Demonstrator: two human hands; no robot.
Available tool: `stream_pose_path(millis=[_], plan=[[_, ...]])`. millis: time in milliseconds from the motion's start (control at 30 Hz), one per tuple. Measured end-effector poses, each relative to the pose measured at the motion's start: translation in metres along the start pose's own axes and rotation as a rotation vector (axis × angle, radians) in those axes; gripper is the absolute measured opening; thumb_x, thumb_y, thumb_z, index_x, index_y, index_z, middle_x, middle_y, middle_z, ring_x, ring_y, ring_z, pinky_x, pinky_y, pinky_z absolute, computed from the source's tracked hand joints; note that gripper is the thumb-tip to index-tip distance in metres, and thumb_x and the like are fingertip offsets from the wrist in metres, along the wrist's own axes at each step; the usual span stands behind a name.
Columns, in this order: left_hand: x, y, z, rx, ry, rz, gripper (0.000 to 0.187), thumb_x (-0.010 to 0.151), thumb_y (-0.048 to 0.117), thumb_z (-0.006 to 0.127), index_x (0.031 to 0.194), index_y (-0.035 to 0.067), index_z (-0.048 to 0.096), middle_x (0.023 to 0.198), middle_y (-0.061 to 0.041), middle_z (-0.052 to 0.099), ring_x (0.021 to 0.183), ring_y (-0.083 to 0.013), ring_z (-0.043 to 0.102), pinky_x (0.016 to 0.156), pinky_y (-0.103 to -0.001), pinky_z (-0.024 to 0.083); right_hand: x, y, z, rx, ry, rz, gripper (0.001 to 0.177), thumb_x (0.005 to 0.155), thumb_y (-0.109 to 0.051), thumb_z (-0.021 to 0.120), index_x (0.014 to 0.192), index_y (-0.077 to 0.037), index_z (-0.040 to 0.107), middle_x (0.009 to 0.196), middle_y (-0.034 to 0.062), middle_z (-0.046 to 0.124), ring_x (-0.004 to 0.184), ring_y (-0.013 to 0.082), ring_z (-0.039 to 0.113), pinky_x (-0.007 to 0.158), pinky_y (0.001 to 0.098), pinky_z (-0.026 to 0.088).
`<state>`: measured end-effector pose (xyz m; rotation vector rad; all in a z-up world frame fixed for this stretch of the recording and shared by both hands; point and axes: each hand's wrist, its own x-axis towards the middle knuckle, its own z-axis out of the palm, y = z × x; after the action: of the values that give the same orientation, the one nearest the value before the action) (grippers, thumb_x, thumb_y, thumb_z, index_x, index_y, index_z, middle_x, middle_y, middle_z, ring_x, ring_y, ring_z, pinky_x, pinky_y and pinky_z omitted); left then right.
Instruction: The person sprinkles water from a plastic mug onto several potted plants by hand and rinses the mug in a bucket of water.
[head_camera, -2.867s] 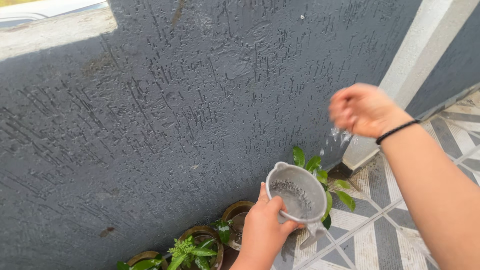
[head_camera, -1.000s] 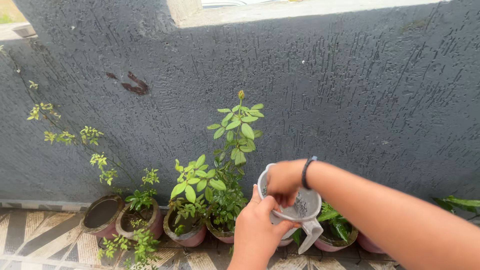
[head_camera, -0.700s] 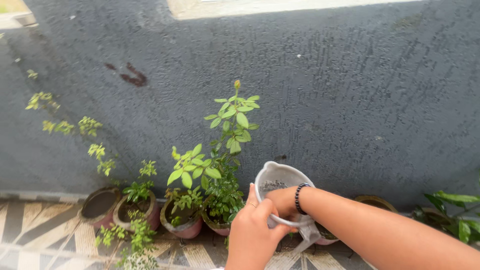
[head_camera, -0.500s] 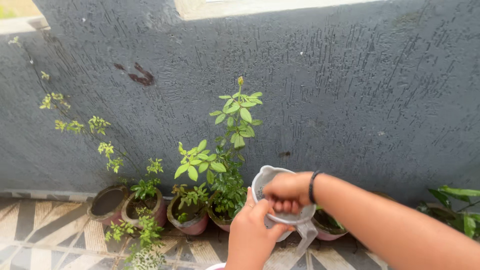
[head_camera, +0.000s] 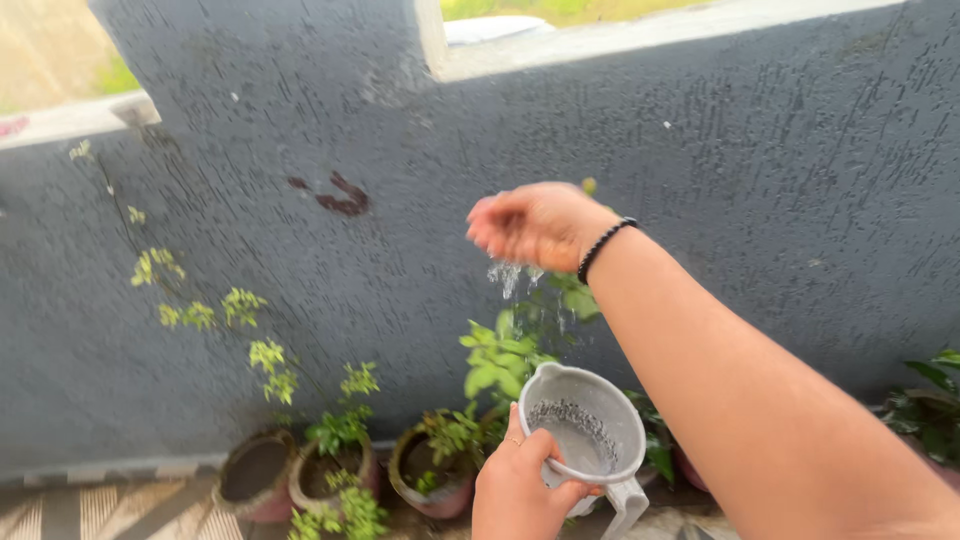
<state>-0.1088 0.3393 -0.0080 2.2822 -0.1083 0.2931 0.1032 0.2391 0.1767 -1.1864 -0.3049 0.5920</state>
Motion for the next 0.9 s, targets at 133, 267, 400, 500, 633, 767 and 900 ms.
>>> stream_pose_path(millis=[133, 267, 400, 500, 633, 767, 900], plan=[[0.01, -0.03, -0.043, -0.017, 0.015, 0.078, 0.055, 0.052, 0.033, 0.099, 0.076, 0.007, 0.057, 0.139, -0.033, 0.056, 0.116, -0.0393, 0.066, 0.083, -0.042, 0.057, 0.017, 0.007, -0.004, -0.059, -0.002, -0.046, 0.021, 0.096, -0.011, 0.057, 0.096, 0.005, 0.069, 0.083, 0.0176, 0.074, 0.071, 0.0249, 0.072, 0.068, 0.0351, 0.061], [0.017, -0.049, -0.064, 0.048, 0.016, 0.124, 0.052, 0.054, 0.036, 0.099, 0.077, 0.007, 0.062, 0.132, -0.039, 0.053, 0.118, -0.0415, 0.064, 0.084, -0.044, 0.057, -0.013, 0.06, -0.004, -1.707, -0.542, -0.26, 0.023, 0.076, -0.021, 0.078, 0.097, -0.01, 0.079, 0.083, 0.0065, 0.08, 0.072, 0.0168, 0.073, 0.065, 0.0336, 0.057], [0.02, -0.051, -0.074, 0.014, 0.038, 0.174, 0.051, 0.054, 0.037, 0.099, 0.076, 0.006, 0.065, 0.127, -0.038, 0.058, 0.119, -0.0418, 0.064, 0.083, -0.046, 0.056, -0.017, 0.16, -0.003, -1.089, -0.139, 0.71, 0.01, 0.083, -0.018, 0.076, 0.081, -0.008, 0.079, 0.089, 0.0095, 0.08, 0.075, 0.0162, 0.076, 0.071, 0.031, 0.063], [0.024, -0.047, -0.079, 0.039, 0.022, 0.136, 0.048, 0.058, 0.039, 0.097, 0.078, 0.008, 0.066, 0.133, -0.038, 0.053, 0.109, -0.0391, 0.068, 0.081, -0.044, 0.058, -0.011, 0.218, -0.015, -1.572, -0.579, 0.052, 0.021, 0.074, -0.022, 0.083, 0.089, -0.007, 0.078, 0.084, 0.01, 0.076, 0.068, 0.0207, 0.065, 0.06, 0.0348, 0.05], [0.031, -0.04, -0.098, 0.043, 0.085, 0.209, 0.05, 0.052, 0.043, 0.097, 0.075, 0.011, 0.067, 0.13, -0.036, 0.059, 0.103, -0.0382, 0.072, 0.075, -0.043, 0.058, 0.005, 0.201, -0.004, -0.567, 0.055, 0.467, 0.01, 0.082, -0.012, 0.069, 0.081, -0.002, 0.07, 0.071, 0.0074, 0.067, 0.053, 0.0123, 0.055, 0.044, 0.0268, 0.04], [0.036, -0.03, -0.121, 0.069, 0.092, 0.105, 0.05, 0.056, 0.049, 0.094, 0.077, 0.013, 0.067, 0.114, -0.023, 0.072, 0.088, -0.0328, 0.074, 0.073, -0.041, 0.057, 0.013, 0.083, -0.006, -0.057, 0.177, 0.424, 0.023, 0.086, -0.01, 0.059, 0.064, -0.008, 0.055, 0.055, -0.0033, 0.045, 0.042, 0.0052, 0.034, 0.036, 0.0209, 0.024], [0.05, -0.019, -0.141, 0.063, 0.211, 0.08, 0.05, 0.051, 0.044, 0.096, 0.08, 0.015, 0.067, 0.138, -0.031, 0.057, 0.08, -0.0356, 0.074, 0.067, -0.039, 0.058, 0.013, -0.026, -0.03, 0.296, 0.047, -0.188, 0.021, 0.088, -0.009, 0.044, 0.067, -0.008, 0.049, 0.065, 0.0006, 0.049, 0.056, 0.0079, 0.047, 0.049, 0.0223, 0.041]])
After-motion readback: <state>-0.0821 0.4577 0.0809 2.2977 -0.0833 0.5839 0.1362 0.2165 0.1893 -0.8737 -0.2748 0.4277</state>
